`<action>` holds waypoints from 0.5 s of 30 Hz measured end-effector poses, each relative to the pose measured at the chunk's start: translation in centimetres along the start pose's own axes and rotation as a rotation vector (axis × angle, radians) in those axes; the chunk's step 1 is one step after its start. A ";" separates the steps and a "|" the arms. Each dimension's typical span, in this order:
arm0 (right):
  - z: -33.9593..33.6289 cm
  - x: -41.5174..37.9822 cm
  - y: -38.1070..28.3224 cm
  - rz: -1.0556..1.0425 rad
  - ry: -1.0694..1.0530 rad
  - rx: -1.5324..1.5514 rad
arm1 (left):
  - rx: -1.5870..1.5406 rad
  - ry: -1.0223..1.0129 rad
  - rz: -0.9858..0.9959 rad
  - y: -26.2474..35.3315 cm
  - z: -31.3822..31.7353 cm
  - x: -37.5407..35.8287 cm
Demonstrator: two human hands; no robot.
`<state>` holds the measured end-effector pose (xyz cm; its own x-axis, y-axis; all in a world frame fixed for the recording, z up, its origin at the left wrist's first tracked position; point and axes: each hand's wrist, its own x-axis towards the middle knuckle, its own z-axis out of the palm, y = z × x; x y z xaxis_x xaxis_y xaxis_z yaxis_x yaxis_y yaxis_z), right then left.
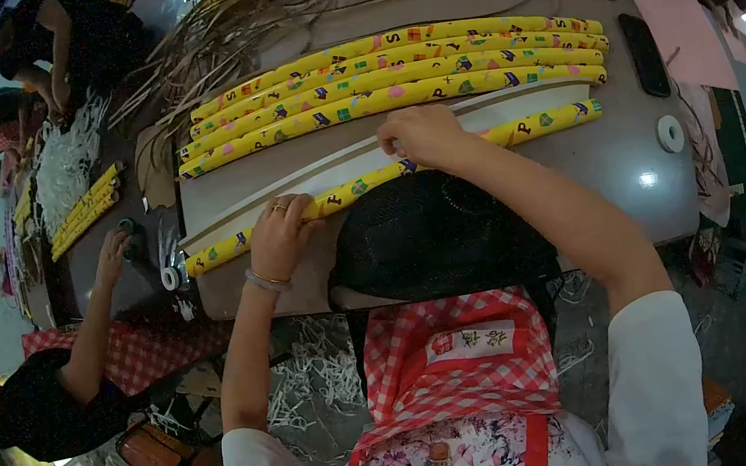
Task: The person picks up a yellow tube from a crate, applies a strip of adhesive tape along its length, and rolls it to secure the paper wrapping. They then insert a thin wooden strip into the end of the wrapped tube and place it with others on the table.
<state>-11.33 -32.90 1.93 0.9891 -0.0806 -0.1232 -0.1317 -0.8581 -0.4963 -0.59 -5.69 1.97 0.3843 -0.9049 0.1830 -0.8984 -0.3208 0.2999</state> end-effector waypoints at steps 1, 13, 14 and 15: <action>0.0 0.0 0.0 0.007 -0.018 0.005 | 0.018 0.008 0.001 0.1 0.1 -0.1; 0.5 -0.3 0.2 0.077 0.073 0.049 | 0.180 0.064 0.005 1.1 0.5 0.3; 0.5 -0.3 0.1 0.106 0.042 0.041 | 0.221 0.080 0.023 0.8 0.7 0.5; 0.6 -0.2 0.1 0.132 0.013 0.035 | 0.210 0.081 0.049 0.6 0.7 0.9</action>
<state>-11.57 -32.67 1.36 0.9637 -0.1986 -0.1783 -0.2630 -0.8211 -0.5066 -0.95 -6.92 1.69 0.3475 -0.8980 0.2698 -0.9376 -0.3359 0.0894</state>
